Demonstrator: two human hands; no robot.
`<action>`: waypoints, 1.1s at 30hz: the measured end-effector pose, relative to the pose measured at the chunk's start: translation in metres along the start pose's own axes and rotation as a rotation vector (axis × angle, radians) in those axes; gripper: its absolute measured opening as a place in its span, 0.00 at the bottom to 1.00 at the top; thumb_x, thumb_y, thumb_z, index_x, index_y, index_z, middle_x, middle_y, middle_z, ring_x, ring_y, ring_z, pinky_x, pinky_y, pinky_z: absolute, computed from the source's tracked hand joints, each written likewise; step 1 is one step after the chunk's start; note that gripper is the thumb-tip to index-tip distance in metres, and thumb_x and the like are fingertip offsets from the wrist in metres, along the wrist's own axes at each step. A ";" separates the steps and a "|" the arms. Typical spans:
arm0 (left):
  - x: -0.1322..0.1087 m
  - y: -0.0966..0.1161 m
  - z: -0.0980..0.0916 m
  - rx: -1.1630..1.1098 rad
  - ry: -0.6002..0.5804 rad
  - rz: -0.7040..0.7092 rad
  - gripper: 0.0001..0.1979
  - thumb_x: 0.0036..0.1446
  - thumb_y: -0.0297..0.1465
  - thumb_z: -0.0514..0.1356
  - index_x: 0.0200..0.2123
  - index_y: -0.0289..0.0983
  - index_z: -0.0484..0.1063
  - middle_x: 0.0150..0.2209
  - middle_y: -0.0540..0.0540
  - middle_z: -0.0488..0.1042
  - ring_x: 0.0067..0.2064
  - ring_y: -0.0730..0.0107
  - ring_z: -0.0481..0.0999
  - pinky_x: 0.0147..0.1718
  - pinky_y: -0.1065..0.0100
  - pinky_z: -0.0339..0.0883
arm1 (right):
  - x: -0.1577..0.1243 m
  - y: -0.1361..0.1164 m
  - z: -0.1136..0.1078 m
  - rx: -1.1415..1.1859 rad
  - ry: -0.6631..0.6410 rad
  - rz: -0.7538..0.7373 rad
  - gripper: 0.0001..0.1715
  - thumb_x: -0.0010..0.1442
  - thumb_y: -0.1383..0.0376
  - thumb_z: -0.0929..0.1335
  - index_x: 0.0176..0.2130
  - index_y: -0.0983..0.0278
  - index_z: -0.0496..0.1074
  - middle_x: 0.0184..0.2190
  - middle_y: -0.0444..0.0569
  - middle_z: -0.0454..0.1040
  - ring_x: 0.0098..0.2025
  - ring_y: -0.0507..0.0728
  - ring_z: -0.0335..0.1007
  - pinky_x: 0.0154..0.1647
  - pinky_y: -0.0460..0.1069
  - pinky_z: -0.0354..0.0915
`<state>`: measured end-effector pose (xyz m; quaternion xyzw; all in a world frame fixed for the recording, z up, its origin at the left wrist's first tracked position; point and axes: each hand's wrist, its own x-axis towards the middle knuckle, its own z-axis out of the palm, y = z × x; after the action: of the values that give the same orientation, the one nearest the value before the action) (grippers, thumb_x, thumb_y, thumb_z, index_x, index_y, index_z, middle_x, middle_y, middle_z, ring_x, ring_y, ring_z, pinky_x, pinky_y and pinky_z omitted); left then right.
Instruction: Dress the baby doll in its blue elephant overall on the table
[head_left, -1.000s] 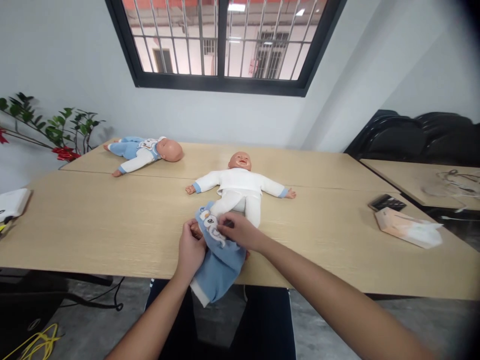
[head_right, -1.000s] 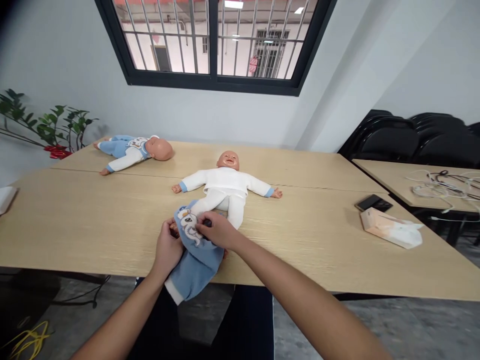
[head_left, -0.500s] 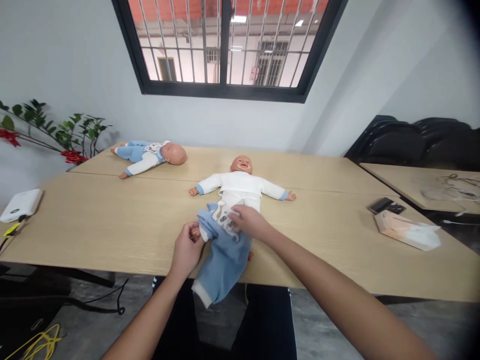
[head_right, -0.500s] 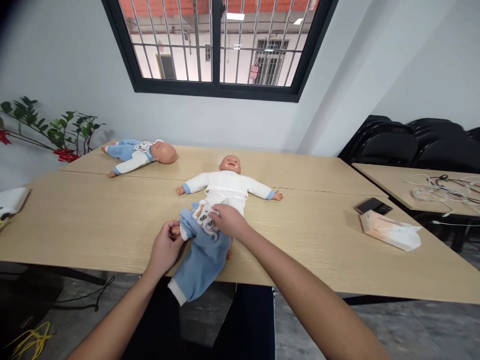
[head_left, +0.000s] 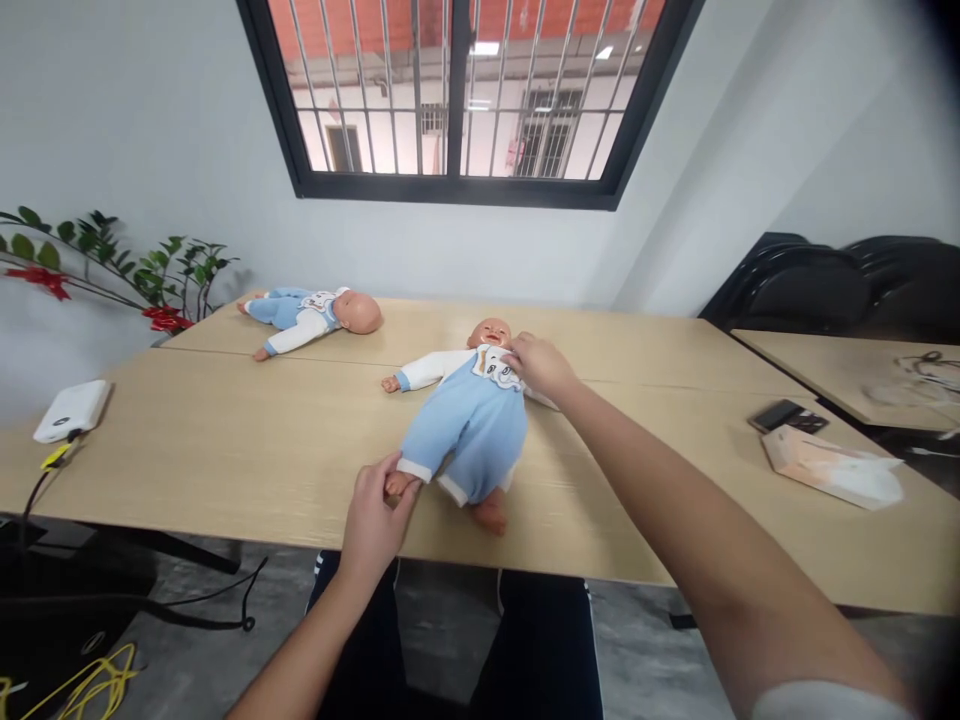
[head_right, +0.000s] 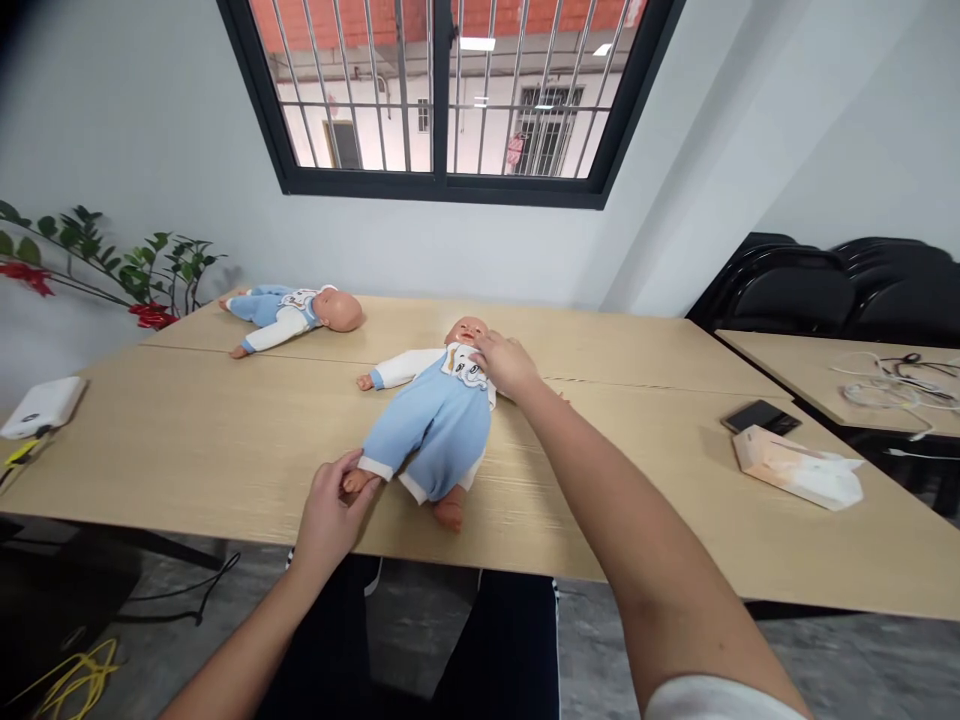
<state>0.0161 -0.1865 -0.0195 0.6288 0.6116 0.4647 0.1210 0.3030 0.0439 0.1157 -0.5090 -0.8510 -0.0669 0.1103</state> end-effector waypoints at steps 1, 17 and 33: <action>-0.003 0.001 0.001 0.017 -0.016 0.009 0.25 0.64 0.39 0.62 0.62 0.40 0.68 0.46 0.41 0.72 0.50 0.54 0.76 0.50 0.52 0.73 | 0.001 -0.005 0.002 -0.002 -0.004 0.013 0.17 0.72 0.60 0.63 0.52 0.67 0.74 0.50 0.61 0.74 0.53 0.65 0.69 0.53 0.55 0.61; -0.017 0.012 0.018 -0.014 -0.044 0.010 0.29 0.58 0.31 0.65 0.61 0.37 0.62 0.54 0.37 0.72 0.55 0.50 0.74 0.54 0.48 0.71 | -0.147 -0.185 0.031 0.067 -0.078 -0.322 0.09 0.69 0.67 0.66 0.49 0.64 0.70 0.42 0.51 0.76 0.42 0.61 0.70 0.41 0.54 0.60; -0.045 0.038 0.012 -0.226 -0.287 0.061 0.08 0.62 0.36 0.65 0.41 0.42 0.70 0.43 0.45 0.74 0.44 0.59 0.76 0.43 0.59 0.72 | -0.148 -0.150 0.012 0.111 -0.214 -0.096 0.06 0.62 0.65 0.67 0.40 0.64 0.74 0.33 0.50 0.78 0.34 0.57 0.69 0.32 0.51 0.47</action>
<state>0.0577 -0.2294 -0.0181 0.6893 0.5126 0.4393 0.2629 0.2366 -0.1502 0.0661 -0.4648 -0.8838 0.0297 0.0436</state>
